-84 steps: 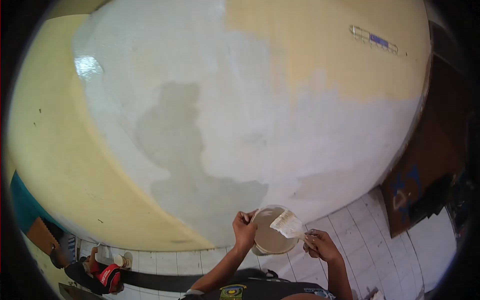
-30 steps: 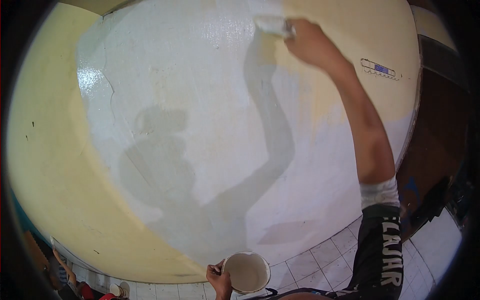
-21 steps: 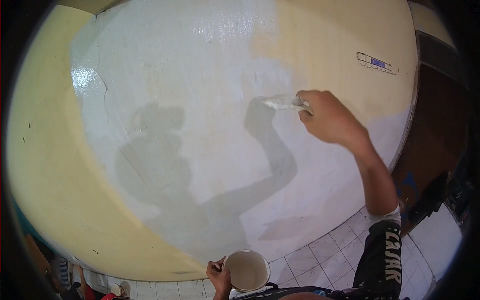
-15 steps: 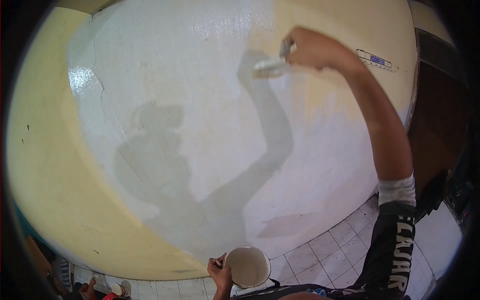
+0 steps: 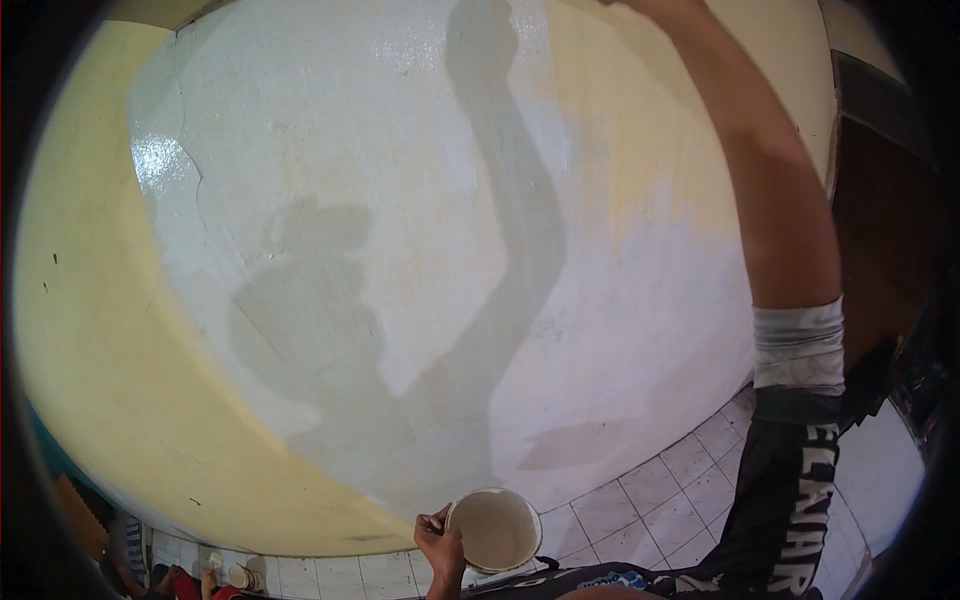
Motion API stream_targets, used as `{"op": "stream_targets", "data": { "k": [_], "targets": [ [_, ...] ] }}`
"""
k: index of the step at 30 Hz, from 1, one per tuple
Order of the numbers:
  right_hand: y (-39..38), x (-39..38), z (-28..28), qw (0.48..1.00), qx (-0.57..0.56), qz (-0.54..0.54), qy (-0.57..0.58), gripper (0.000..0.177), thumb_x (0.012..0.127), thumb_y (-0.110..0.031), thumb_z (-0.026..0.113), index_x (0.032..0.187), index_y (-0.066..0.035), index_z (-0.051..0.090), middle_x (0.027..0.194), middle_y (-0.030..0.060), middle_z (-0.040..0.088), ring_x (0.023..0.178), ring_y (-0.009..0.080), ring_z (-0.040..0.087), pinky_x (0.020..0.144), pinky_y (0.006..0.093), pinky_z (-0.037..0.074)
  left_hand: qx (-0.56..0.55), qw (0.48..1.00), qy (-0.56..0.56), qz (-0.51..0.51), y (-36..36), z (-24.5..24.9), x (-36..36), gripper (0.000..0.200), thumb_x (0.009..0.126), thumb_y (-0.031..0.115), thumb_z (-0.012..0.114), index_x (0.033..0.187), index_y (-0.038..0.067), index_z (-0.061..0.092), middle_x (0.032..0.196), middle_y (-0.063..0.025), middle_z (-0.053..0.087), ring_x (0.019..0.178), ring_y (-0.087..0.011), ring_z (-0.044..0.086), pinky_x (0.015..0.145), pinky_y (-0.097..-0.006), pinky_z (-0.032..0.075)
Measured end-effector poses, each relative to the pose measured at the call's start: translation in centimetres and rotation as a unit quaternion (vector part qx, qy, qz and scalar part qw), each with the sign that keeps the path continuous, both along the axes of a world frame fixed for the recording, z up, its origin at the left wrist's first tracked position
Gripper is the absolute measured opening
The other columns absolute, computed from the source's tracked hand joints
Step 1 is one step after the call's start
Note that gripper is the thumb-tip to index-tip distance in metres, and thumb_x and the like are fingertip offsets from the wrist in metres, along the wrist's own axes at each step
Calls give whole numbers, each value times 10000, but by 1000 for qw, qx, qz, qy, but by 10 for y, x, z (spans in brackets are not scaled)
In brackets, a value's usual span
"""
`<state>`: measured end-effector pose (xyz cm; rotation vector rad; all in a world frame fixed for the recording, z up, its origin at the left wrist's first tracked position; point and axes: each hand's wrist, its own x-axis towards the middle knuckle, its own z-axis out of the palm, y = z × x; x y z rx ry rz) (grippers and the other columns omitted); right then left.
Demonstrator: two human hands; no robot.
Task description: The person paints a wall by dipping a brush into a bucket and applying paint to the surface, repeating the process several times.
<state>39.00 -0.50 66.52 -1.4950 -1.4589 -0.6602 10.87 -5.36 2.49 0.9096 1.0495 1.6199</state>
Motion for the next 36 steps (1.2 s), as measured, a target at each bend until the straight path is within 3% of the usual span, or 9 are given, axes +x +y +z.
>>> {"op": "stream_targets", "data": {
  "k": [2, 3, 5, 8, 13, 21, 26, 34, 36],
  "targets": [
    [34, 7, -43, 957, 253, -7, -140, 143, 952, -67, 568, 1018, 37, 639, 747, 112, 583, 625, 191, 533, 588, 354, 457, -14, 1000, 0, 5, 1, 2, 0, 376, 656, -216, 504, 827, 59, 315, 1061, -347, 659, 1088, -328, 647, 988, -424, 481],
    [47, 17, -40, 992, 73, 34, -92, 216, 953, -74, 571, 1111, 56, 642, 854, 176, 652, 716, 231, 622, 686, 384, 513, -4, 1000, 0, 6, 2, -6, -3, 377, 654, -218, 500, 828, 60, 315, 1066, -350, 659, 1089, -325, 646, 984, -422, 483],
    [67, 29, -97, 984, 88, 42, -149, 293, 882, -113, 599, 1135, 35, 603, 859, 307, 658, 843, 480, 648, 781, 489, 529, 9, 1000, 1, 7, 3, -15, -9, 378, 652, -219, 496, 828, 60, 314, 1071, -352, 659, 1090, -321, 645, 981, -419, 485],
    [32, 12, -153, 994, -15, 78, -71, 162, 857, -37, 551, 957, 83, 592, 877, 327, 645, 874, 479, 646, 793, 543, 517, -2, 1000, -6, 15, 7, -16, -10, 379, 663, -224, 500, 830, 61, 315, 1070, -344, 663, 1089, -317, 648, 976, -412, 489],
    [0, 33, -182, 978, -170, 80, -87, 251, 874, -72, 595, 1097, 42, 619, 850, 294, 650, 772, 442, 640, 713, 449, 513, -2, 1000, 26, -1, 4, 8, -6, 369, 660, -220, 494, 831, 57, 321, 1060, -340, 667, 1066, -312, 653, 973, -405, 487],
    [9, 20, -67, 963, -252, -4, -94, 218, 852, -126, 625, 1028, -11, 684, 772, 147, 688, 677, 306, 659, 650, 389, 512, -4, 1000, -17, -18, 14, -5, 0, 371, 660, -212, 516, 830, 57, 325, 1039, -330, 670, 1062, -322, 653, 989, -421, 473],
    [-13, -28, -14, 969, -228, -100, -9, 277, 959, -84, 569, 1185, 68, 618, 974, 227, 674, 784, 257, 653, 744, 403, 534, -15, 999, -23, -22, 19, -13, 1, 365, 643, -209, 494, 830, 56, 327, 1055, -343, 660, 1091, -342, 643, 1000, -429, 466],
    [-12, -13, -23, 995, 83, 35, -47, 257, 963, -111, 573, 1155, 55, 617, 938, 177, 665, 794, 236, 645, 696, 373, 531, -14, 998, -34, -44, 20, -15, 0, 363, 616, -213, 451, 832, 52, 328, 1082, -352, 648, 1144, -370, 625, 1011, -418, 457],
    [9, -8, -40, 998, 8, 25, -52, 247, 967, -118, 574, 1147, 47, 614, 948, 171, 661, 806, 229, 642, 700, 368, 527, -18, 999, -21, -34, 21, -16, -2, 365, 615, -214, 452, 832, 52, 328, 1084, -356, 647, 1138, -365, 628, 1008, -421, 461]
  ]
}}
